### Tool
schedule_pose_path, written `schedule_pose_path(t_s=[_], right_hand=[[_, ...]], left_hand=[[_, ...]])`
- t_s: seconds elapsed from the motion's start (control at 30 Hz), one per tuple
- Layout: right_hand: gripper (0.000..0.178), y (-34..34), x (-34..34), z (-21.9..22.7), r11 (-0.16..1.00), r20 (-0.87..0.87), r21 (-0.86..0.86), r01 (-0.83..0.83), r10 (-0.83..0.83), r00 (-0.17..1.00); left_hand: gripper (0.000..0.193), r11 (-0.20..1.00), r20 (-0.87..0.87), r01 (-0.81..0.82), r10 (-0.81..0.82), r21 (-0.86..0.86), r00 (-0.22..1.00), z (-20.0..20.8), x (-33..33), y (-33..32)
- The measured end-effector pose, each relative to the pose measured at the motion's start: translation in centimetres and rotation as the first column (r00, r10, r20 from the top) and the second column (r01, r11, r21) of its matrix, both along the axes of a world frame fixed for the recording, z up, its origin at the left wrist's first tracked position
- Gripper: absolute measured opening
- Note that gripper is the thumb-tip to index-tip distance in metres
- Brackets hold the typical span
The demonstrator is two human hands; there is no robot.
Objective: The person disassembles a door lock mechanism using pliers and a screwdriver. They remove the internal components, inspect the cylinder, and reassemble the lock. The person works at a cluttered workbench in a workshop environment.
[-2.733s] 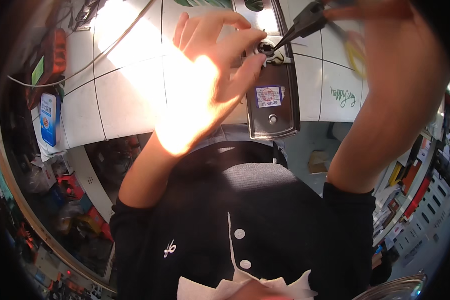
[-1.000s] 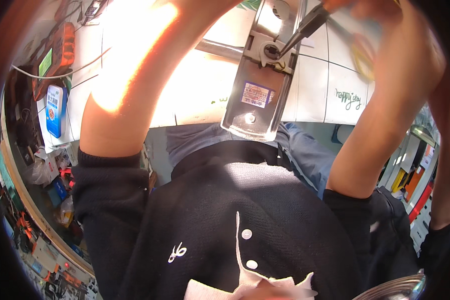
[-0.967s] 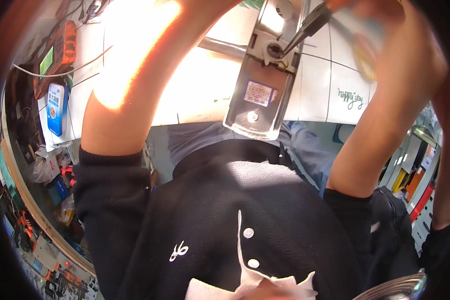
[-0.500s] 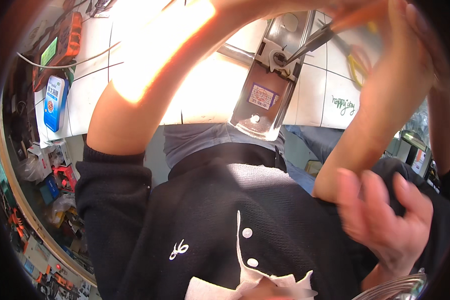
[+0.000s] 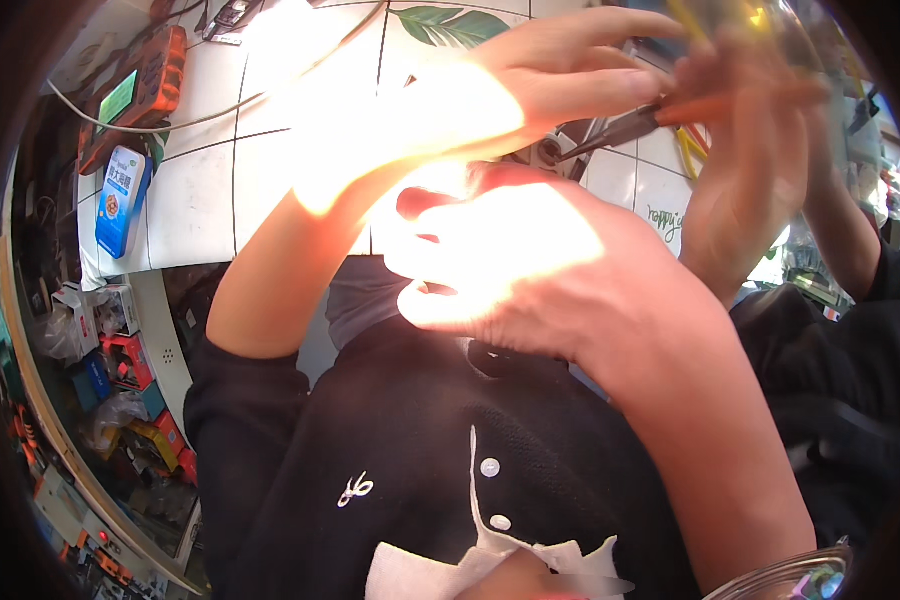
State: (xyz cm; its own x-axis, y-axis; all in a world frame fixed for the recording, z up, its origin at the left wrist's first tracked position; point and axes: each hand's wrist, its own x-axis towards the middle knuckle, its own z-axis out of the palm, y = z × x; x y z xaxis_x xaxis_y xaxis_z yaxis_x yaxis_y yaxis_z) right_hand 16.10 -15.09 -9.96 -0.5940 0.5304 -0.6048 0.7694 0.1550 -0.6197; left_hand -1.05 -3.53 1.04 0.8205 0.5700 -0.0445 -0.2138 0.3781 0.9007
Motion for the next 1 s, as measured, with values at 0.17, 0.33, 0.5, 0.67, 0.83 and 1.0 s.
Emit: schedule_pose_path(t_s=[0.17,0.33,0.5,0.67,0.83,1.0], right_hand=[[0.05,-0.5,1.4,1.4,0.995,-0.031,0.025,0.097,-0.096,0.995],[0.047,-4.1,5.9,4.6,0.965,-0.046,0.015,0.26,-0.259,0.965],[0.045,-5.3,11.3,11.3,0.751,-0.323,0.092,0.654,-0.599,0.733],[0.043,-0.2,16.1,13.9,0.13,-0.927,-0.102,0.986,-0.371,-0.047],[0.039,0.7,14.6,9.2,-0.077,-0.882,-0.224,0.972,-0.409,-0.236],[0.019,-1.7,9.5,4.4,-0.128,-0.798,-0.118,0.985,-0.579,-0.171]], left_hand=[[0.043,0.63,0.162,-0.376,0.371,0.679,0.914,-4.0,-2.3,-0.3],[0.052,0.269,-0.076,-0.075,0.511,0.96,0.856,-5.5,-5.8,-2.4],[0.065,0.378,0.082,-0.228,0.365,0.898,0.927,-4.0,-3.7,-2.8],[0.071,0.277,0.25,-0.33,0.286,0.903,0.925,-1.9,-0.1,-3.0],[0.062,0.401,0.061,-0.228,0.388,0.887,0.92,-3.3,0.4,-2.4],[0.046,0.482,0.015,-0.247,0.434,0.84,0.901,-5.5,-1.7,-1.0]])
